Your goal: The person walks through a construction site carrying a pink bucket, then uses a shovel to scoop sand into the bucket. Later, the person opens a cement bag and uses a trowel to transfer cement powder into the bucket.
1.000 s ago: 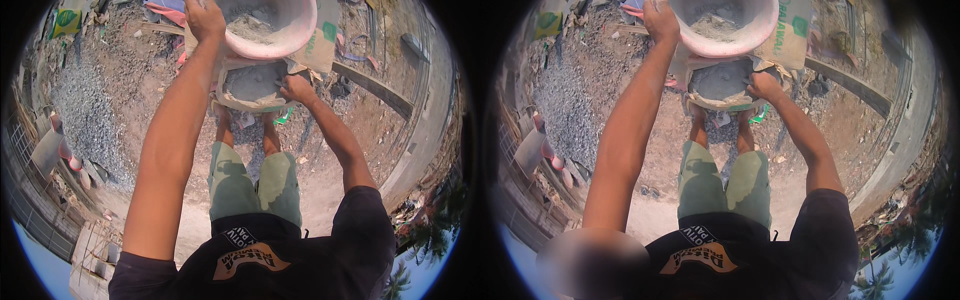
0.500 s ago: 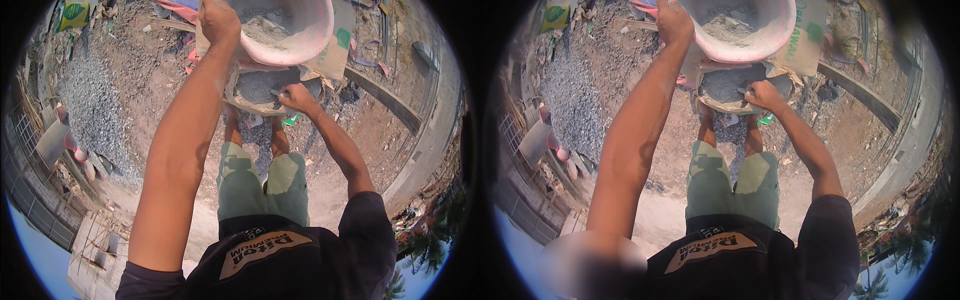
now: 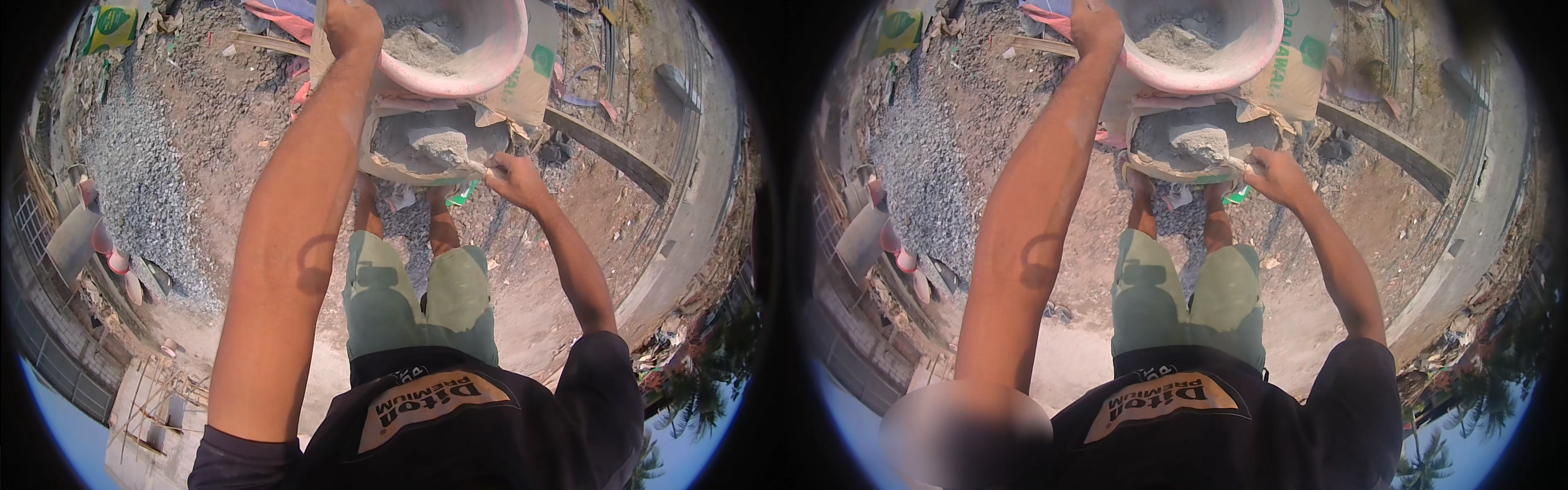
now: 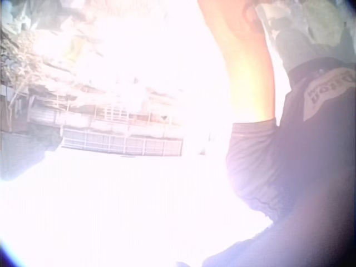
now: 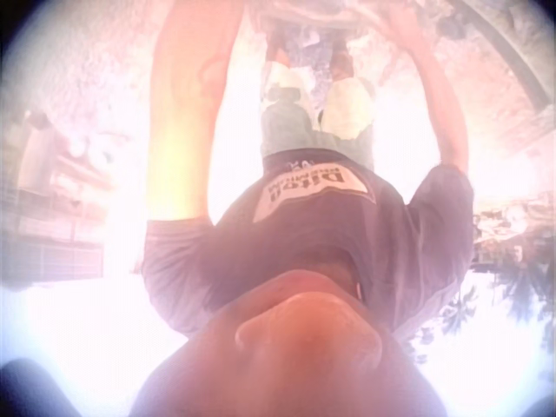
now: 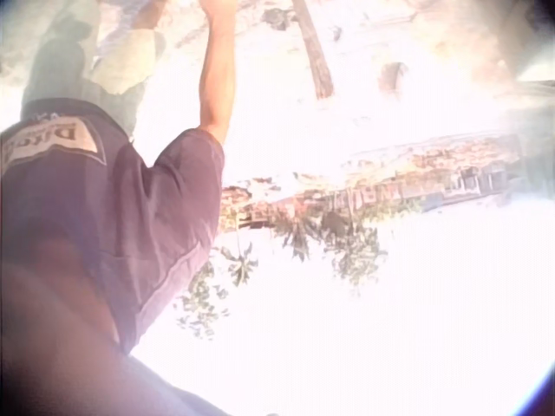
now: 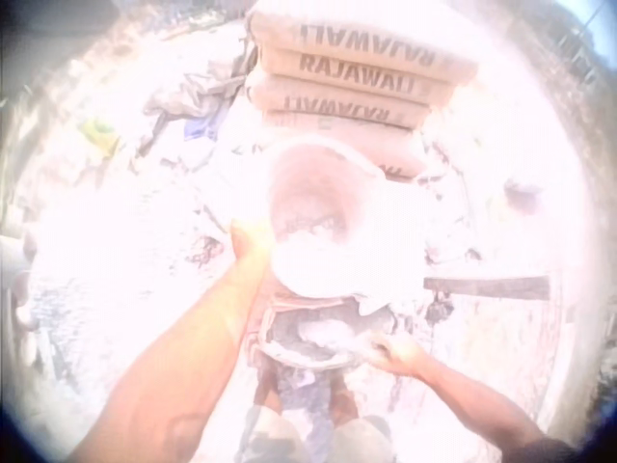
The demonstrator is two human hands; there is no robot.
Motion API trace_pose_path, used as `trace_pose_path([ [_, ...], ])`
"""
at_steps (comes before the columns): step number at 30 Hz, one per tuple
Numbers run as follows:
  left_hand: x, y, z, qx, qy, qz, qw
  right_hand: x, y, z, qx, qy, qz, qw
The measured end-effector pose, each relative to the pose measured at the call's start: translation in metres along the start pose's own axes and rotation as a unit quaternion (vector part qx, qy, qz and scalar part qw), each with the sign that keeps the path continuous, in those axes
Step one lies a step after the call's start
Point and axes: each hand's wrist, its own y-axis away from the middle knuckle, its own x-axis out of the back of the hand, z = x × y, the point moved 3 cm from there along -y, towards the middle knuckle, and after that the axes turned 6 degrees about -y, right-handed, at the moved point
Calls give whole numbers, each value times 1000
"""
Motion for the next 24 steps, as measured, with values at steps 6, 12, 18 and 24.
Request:
trace_pose_path([
  [6,22,7,21,41,30,-23,998,62,40,-65,-38,-37,12,999],
  [12,34,16,32,25,42,-3,999,129,45,-124,-1,-120,60,991],
  [18,25,14,33,20,16,4,1000,120,-47,-146,119,204,162,958],
  [24,26,9,21,17,-8,9,1000,59,-104,-146,135,281,230,922],
])
